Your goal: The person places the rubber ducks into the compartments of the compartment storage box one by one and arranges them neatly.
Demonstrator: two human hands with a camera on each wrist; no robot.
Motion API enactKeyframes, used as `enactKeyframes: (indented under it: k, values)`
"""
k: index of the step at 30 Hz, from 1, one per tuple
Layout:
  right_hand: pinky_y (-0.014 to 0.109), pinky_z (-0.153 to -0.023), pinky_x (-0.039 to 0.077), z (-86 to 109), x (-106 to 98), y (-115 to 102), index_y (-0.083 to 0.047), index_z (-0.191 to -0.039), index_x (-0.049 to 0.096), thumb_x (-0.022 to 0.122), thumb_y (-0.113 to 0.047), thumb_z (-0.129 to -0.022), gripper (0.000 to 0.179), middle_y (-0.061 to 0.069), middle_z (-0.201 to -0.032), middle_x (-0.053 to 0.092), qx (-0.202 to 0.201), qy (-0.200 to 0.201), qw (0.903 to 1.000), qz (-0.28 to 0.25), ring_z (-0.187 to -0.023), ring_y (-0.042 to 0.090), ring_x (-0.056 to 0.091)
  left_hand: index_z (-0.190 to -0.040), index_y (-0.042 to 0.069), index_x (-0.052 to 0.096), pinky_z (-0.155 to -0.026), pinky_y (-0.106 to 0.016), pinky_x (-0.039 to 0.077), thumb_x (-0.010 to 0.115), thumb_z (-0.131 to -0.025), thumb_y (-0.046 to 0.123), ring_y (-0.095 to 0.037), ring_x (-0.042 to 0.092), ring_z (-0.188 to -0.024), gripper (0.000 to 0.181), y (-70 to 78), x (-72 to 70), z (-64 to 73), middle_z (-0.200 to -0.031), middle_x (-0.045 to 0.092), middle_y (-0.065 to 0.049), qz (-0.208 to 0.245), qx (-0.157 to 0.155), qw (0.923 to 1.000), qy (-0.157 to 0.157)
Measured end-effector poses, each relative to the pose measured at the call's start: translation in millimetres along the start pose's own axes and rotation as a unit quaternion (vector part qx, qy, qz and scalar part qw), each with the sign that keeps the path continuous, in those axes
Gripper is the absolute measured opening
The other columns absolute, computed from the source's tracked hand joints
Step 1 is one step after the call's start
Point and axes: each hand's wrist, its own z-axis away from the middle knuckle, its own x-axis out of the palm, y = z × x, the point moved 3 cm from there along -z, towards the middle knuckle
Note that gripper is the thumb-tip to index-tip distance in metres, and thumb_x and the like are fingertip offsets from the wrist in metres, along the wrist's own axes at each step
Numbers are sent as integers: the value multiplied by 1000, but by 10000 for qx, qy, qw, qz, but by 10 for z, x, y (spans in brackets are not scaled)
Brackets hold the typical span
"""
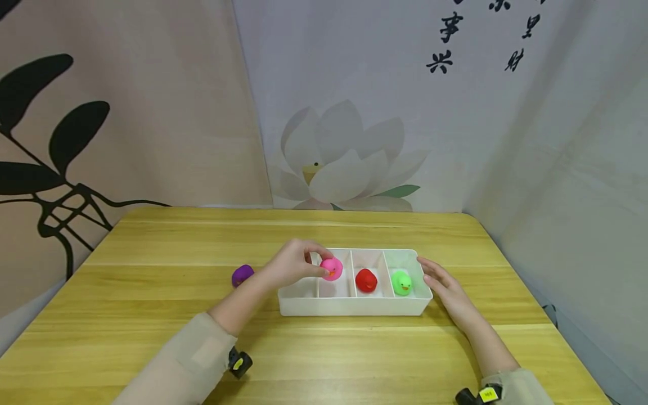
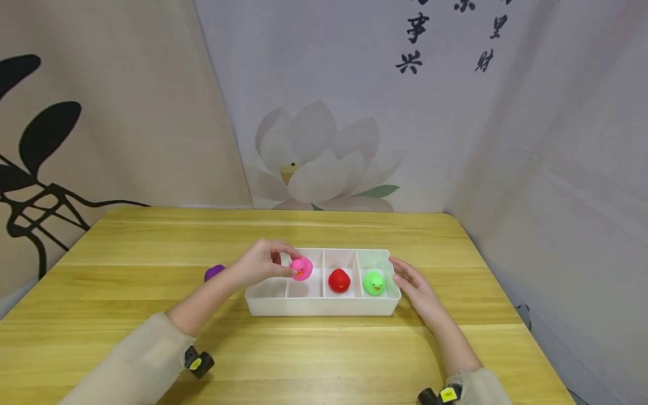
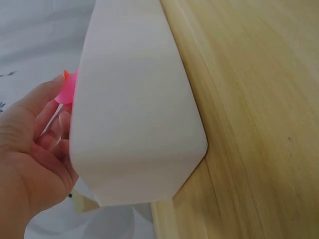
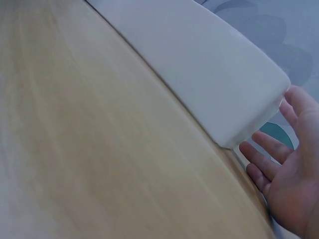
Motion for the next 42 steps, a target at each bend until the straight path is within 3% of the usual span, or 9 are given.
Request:
enactKeyframes:
  k: [3, 9, 13, 17, 23, 28, 32, 38, 42]
  values:
    - [24, -100, 30, -11, 0, 4, -8, -147, 35, 45, -28, -103, 50, 17, -145, 38, -7, 13, 10000, 20, -132, 32, 31, -97, 12, 75, -61, -29, 44, 83, -75, 13, -18, 52, -72, 23, -32, 36, -52, -94, 69, 6, 32, 93, 9999, -121]
    - [46, -105, 24, -28, 1, 3, -6, -147, 34, 45, -27, -103, 50, 19, -145, 38, -18, 5, 10000, 47, -133, 34, 31, -94, 10, 75, -76, -35, 47, 81, -74, 4, -23, 58, -91, 22, -67, 112, -115, -92, 68, 4, 14, -59, 9992, -386]
    - [32, -103, 28, -27, -1, 2, -6, -147, 34, 45, -27, -103, 50, 19, -145, 37, -30, -17, 10000, 10, -133, 34, 30, -94, 10, 75, -88, -39, 45, 79, -74, -1, -23, 60, -98, 23, -95, 160, -158, -91, 68, 5, -230, -154, 9983, -511]
    - [21, -99, 29, -22, 0, 4, -6, -147, 34, 45, -26, -103, 50, 19, -146, 37, -21, -29, 10000, -30, -133, 34, 29, -94, 11, 76, -87, -38, 45, 78, -74, -2, -24, 59, -97, 23, -128, 203, -188, -92, 68, 5, -369, -288, 9974, -542]
    - [53, -107, 20, -29, 7, 3, -5, -147, 34, 45, -26, -103, 50, 21, -145, 36, -40, -31, 9999, -94, -134, 36, 28, -91, 12, 76, -89, -41, 44, 80, -74, 1, -22, 57, -99, 21, -159, 260, -217, -93, 69, 6, -449, -520, 9960, -564]
    - [58, -107, 17, -30, 8, -3, -5, -147, 34, 45, -25, -103, 50, 22, -146, 35, -48, -34, 9999, -134, -134, 37, 27, -90, 12, 76, -87, -39, 45, 81, -73, 3, -19, 56, -97, 20, -165, 305, -226, -92, 69, 6, -549, -686, 9945, -576]
    - [54, -107, 19, -21, 0, -7, -6, -147, 34, 45, -25, -103, 49, 21, -146, 35, -50, -22, 10000, -81, -134, 36, 28, -90, 12, 75, -83, -36, 46, 82, -73, 4, -19, 55, -91, 20, -147, 324, -231, -89, 67, 6, -674, -762, 9932, -574]
    - [25, -100, 28, -6, -6, 1, -8, -147, 34, 45, -26, -103, 49, 19, -146, 37, -6, -8, 10000, 43, -133, 34, 31, -87, 13, 74, -79, -34, 47, 83, -72, 6, -18, 55, -87, 19, -138, 333, -231, -84, 65, 7, -857, -795, 9913, -601]
    - [25, -100, 28, -6, -4, 1, -8, -147, 35, 45, -27, -103, 49, 20, -145, 37, 7, 18, 10000, 59, -133, 34, 31, -92, 12, 74, -83, -37, 47, 81, -75, 8, -20, 56, -94, 20, -129, 294, -190, -90, 66, 5, -670, -819, 9933, -458]
